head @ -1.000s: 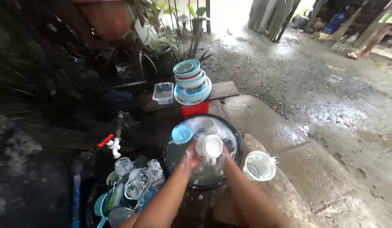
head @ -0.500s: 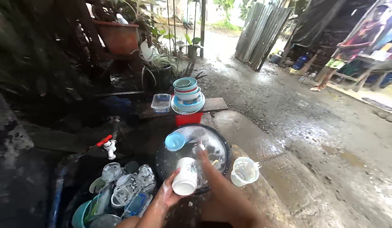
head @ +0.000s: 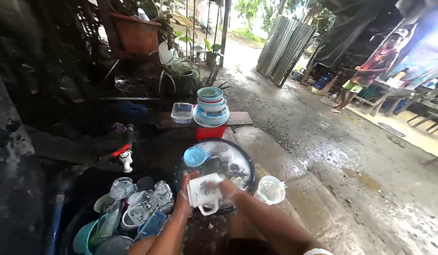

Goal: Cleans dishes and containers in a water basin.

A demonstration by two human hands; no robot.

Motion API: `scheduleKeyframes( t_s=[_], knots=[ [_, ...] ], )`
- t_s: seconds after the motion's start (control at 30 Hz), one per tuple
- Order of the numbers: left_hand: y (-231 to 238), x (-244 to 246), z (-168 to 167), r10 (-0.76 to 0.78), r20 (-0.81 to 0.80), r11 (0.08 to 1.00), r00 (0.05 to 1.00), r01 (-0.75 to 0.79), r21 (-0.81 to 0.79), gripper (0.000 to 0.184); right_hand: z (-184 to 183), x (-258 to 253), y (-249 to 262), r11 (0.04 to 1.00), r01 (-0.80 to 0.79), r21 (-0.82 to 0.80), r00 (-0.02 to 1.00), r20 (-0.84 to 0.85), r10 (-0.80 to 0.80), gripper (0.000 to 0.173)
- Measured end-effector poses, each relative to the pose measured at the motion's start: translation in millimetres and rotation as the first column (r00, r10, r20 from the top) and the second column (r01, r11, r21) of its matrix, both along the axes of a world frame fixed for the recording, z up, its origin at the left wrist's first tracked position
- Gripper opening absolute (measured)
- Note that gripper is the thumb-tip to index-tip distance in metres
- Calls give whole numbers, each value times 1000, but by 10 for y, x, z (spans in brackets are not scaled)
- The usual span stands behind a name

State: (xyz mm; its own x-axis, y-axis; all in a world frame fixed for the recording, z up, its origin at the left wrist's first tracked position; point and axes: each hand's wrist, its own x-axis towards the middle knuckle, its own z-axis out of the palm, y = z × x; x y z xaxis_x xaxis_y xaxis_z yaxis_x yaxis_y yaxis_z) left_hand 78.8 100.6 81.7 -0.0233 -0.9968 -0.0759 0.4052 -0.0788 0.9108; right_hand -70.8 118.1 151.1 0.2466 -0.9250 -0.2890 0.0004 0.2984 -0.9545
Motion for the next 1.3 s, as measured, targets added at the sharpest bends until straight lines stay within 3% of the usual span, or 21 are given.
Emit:
scheduleKeyframes(
  t_s=[0.07,0.1,0.2,0.27,0.3,0.37,0.47,0.53,0.57,0.63,0.67,0.7,0.77,0.83,0.9,0.97,1.03,1.1,1.17,1.2,1.3],
  knots=[
    [-64,57,-48,31,153,972,988,6,-235,61,34,123,-112,947,295,124,949,78,-306,37],
    [-76,88,-43,30,141,969,990,7,-248,61,16,148,-142,935,319,153,935,109,-337,39],
    [-62,249,95,-120,-140,990,983,129,56,38,-2,73,-10,993,-117,13,986,-116,117,30],
    [-23,304,176,-175,-287,927,942,256,273,46,-89,37,4,866,-492,-86,831,-342,438,38],
    [9,287,176,-158,-312,916,937,257,307,49,-112,62,12,847,-520,-114,815,-365,451,38],
    [63,207,131,-81,-304,957,949,160,242,48,-163,93,22,941,-310,-136,935,-221,276,32],
    [12,212,137,-48,18,998,999,47,29,42,-82,294,-36,981,160,111,983,70,-169,39],
    [-51,296,163,-118,79,986,990,108,125,40,-167,331,-53,991,133,24,990,-49,-131,46],
    [-75,329,127,-157,43,975,987,148,167,39,-226,273,-46,987,-81,-136,964,-263,43,41],
    [-72,330,45,-221,-42,959,974,225,170,38,-197,176,-84,743,-647,-170,559,-769,311,52],
    [-57,318,42,-247,-65,948,967,255,190,38,-147,176,-90,631,-773,-71,366,-862,351,59],
    [-42,291,56,-260,-71,937,963,270,224,38,-154,141,-94,587,-808,-47,314,-878,361,58],
    [-6,177,79,-204,-40,947,978,207,247,42,-233,-23,-99,744,-630,-224,609,-737,294,48],
    [30,103,83,-145,70,989,987,141,53,45,-175,-42,-107,947,-190,-261,909,-410,69,38],
    [43,129,163,-113,220,984,969,139,-107,53,-165,66,-201,962,210,-176,957,-163,-239,22],
    [27,141,205,-104,308,983,946,145,-113,51,-151,73,-165,947,236,-218,930,-232,-285,24],
    [-17,150,159,-70,409,992,910,107,-67,33,-106,-15,-40,941,-219,-260,786,-618,12,31],
    [-40,118,139,-32,520,998,854,54,-27,27,-74,19,-27,756,-654,-40,396,-869,297,46],
    [-12,18,121,25,607,999,795,7,-50,27,-79,104,-52,618,-771,154,188,-872,451,42],
    [25,-19,131,81,642,996,763,-33,-86,26,-127,98,-84,631,-766,128,247,-847,471,40],
    [67,-28,171,324,639,930,698,-109,-352,20,-222,39,-145,900,-360,-244,825,-534,186,42]
  ],
)
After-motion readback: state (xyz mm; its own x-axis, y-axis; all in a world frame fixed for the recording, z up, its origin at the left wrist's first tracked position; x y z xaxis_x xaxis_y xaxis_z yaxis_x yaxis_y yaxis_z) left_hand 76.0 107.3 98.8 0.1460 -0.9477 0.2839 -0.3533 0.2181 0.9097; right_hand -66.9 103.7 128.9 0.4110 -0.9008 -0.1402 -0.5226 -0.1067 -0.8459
